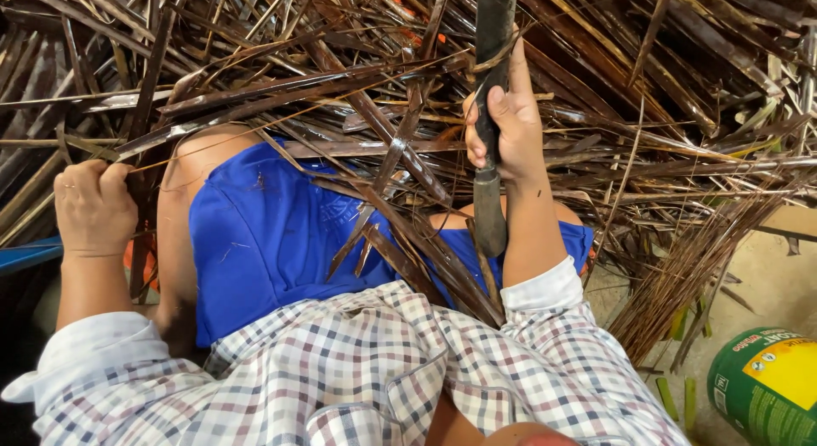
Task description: Stripping the leafy parts from palm fronds using a machete while sitting on the ground.
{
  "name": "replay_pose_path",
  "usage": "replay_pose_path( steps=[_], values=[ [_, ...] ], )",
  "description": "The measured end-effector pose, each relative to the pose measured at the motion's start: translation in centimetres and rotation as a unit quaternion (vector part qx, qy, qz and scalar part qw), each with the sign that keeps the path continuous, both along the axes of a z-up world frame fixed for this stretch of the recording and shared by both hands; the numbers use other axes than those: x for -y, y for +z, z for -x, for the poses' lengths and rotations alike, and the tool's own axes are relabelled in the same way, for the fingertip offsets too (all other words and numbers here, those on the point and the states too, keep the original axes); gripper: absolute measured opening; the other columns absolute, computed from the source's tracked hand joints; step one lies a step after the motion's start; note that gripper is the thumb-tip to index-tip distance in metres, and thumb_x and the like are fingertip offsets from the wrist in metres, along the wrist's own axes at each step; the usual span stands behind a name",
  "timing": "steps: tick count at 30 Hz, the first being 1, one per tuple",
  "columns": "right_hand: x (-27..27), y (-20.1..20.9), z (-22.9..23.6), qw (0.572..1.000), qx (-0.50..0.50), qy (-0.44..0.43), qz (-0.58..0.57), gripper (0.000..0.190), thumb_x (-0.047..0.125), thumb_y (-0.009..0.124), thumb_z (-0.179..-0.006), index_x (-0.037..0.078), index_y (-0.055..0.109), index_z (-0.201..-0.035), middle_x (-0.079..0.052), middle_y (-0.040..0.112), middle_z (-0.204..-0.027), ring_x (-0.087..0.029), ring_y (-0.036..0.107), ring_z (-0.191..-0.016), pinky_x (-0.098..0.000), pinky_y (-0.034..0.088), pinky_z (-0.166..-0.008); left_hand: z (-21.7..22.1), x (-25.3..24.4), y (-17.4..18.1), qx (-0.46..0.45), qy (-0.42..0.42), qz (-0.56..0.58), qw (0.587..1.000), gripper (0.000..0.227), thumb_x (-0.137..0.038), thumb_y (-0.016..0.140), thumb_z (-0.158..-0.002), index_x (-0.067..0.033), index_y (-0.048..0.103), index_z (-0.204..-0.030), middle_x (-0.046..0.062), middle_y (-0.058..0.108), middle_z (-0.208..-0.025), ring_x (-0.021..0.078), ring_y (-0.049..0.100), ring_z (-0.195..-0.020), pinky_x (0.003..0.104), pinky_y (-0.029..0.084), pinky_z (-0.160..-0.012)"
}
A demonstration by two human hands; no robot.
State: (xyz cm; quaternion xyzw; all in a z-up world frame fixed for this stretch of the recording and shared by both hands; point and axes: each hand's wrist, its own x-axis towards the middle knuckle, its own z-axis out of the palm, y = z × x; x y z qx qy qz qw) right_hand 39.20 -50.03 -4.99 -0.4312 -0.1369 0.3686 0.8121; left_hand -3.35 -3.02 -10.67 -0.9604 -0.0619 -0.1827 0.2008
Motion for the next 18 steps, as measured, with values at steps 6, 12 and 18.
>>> replay_pose_path(
  steps=[6,12,18],
  values=[
    [0.3,0.1,-0.7,0.999,0.004,-0.031,-0.011,0.081,0.029,0.065,-0.108,0.036,0.012,-0.169,-0.016,0.061,-0.09,-0.013,0.053,-0.046,-0.0245,0.045,-0.035,3.0,-0.3,0.1,0.005,0.066,0.02,0.998,0.026,0.015,0.056,-0.096,0.0003,0.062,-0.117,0.023,0.057,-0.123,0.0397,0.057,-0.103,0.049,0.05,-0.091],
    [1.4,-1.3,-2.2,0.998,0.024,-0.055,-0.029,0.077,0.028,0.06,-0.111,0.036,0.01,-0.17,-0.017,0.06,-0.091,-0.014,0.053,-0.047,-0.0271,0.047,-0.037,6.4,0.0,-1.0,-0.022,0.108,0.073,0.991,0.018,0.01,0.056,-0.107,0.0038,0.066,-0.12,0.024,0.057,-0.118,0.0424,0.054,-0.1,0.051,0.048,-0.092],
    [1.2,-0.9,-3.0,0.994,0.07,-0.077,0.029,0.085,0.037,0.062,-0.109,0.038,0.003,-0.17,-0.015,0.058,-0.093,-0.017,0.053,-0.051,-0.0303,0.047,-0.042,7.1,-0.3,-2.4,0.015,0.217,0.277,0.936,0.028,0.017,0.054,-0.095,0.0126,0.059,-0.122,0.033,0.057,-0.115,0.0522,0.053,-0.106,0.058,0.043,-0.093]
  ],
)
